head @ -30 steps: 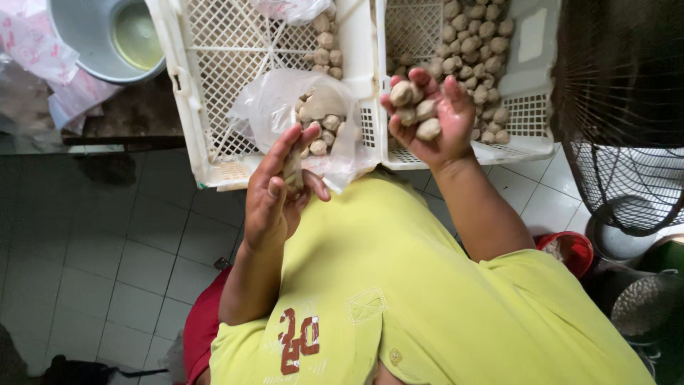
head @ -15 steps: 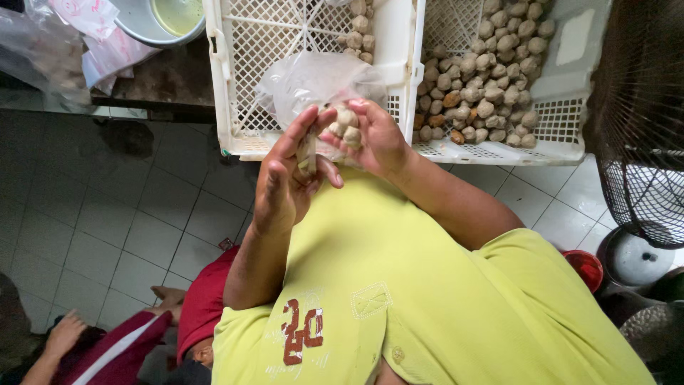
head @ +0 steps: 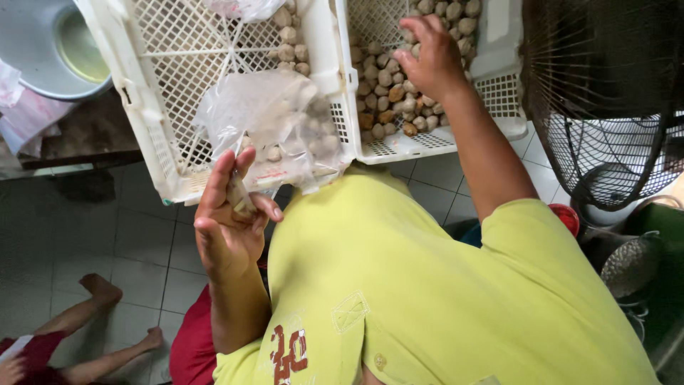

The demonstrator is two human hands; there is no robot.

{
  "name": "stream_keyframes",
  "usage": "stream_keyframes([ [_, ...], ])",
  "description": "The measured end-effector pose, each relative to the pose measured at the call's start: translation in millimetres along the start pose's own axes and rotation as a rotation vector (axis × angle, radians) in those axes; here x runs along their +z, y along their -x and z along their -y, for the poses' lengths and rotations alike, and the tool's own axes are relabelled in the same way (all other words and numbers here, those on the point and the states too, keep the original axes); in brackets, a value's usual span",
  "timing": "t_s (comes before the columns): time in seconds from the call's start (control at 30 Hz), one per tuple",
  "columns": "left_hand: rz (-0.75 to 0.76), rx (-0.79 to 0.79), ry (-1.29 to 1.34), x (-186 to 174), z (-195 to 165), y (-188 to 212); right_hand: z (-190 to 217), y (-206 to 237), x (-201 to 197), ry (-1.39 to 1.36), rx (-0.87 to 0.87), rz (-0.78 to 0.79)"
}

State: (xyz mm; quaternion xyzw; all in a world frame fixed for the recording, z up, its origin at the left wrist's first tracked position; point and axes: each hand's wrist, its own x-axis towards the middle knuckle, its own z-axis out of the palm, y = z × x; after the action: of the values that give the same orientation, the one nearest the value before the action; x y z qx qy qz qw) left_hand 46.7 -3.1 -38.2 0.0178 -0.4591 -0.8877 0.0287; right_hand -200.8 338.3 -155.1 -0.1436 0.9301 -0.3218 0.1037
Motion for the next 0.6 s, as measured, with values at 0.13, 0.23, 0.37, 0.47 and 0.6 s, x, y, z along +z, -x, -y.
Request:
stream_keyframes([
  [0.13, -0.008, 0.011, -0.01, 3, 5, -1, -24, -22, 38, 0.529, -0.448, 0.187],
  [0.23, -0.023, 0.022, -0.014, 5, 6, -1, -34, -35, 63, 0.669, -0.483, 0.233],
  [0.37, -0.06, 0.036, 0.006, 8, 9, 1, -41, -56, 70, 0.494, -0.346, 0.176],
  [0.47, -0.07, 0.047, 0.013, 8, 12, 2, -31, -70, 80, 0.44, -0.293, 0.113],
  [0.6, -0.081, 0.053, 0.038, 9, 14, 5, -23, -79, 93, 0.408, -0.302, 0.113],
])
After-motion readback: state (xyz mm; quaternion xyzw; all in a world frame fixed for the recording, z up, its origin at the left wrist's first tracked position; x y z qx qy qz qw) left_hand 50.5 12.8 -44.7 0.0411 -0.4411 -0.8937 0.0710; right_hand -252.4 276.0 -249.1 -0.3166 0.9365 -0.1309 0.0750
